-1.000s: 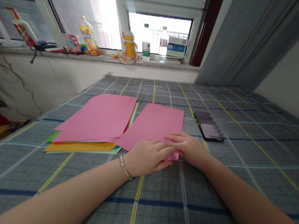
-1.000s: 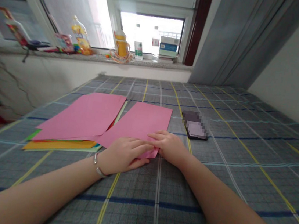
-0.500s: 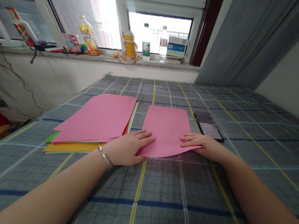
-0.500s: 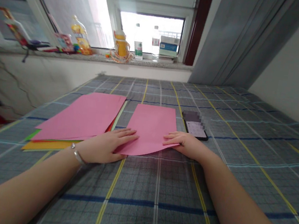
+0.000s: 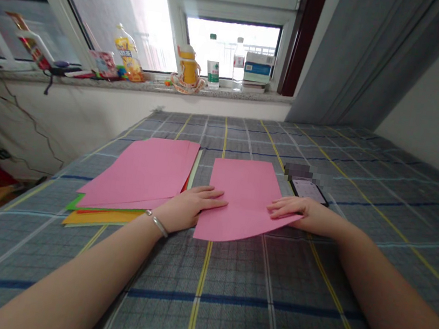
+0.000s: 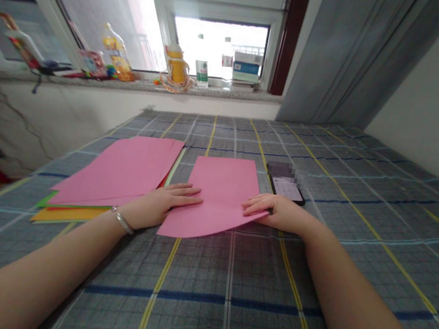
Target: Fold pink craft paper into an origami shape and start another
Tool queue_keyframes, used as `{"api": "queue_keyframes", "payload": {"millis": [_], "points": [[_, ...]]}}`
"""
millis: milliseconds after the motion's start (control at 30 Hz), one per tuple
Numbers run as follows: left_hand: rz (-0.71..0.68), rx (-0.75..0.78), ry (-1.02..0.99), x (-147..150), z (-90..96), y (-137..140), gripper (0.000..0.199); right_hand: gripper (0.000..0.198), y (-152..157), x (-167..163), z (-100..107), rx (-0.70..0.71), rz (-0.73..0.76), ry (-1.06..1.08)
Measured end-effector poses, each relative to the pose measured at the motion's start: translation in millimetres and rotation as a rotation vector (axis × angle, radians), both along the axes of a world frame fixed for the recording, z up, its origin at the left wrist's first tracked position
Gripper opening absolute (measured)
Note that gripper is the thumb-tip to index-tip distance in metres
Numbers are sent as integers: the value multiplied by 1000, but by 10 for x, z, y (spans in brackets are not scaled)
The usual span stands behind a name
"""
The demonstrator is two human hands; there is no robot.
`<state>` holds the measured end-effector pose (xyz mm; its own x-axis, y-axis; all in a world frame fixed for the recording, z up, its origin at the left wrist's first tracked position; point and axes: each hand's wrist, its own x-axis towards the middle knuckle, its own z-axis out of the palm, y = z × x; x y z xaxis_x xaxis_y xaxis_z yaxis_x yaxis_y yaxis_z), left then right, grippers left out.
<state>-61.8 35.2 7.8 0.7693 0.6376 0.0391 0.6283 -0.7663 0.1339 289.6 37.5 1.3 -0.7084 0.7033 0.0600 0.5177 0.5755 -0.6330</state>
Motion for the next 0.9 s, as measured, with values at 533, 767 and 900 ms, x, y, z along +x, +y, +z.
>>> {"api": "queue_keyframes", "payload": {"millis": [533, 767, 900], "points": [[-9, 32, -14, 52, 0, -41, 48, 69, 402, 332, -200, 575, -785, -222], [40, -38, -52, 72, 86, -91, 63, 70, 24, -46, -138, 408, -234, -250], [70, -107, -152, 57, 35, -62, 48, 62, -80, -146, -144, 288, -169, -286]]}}
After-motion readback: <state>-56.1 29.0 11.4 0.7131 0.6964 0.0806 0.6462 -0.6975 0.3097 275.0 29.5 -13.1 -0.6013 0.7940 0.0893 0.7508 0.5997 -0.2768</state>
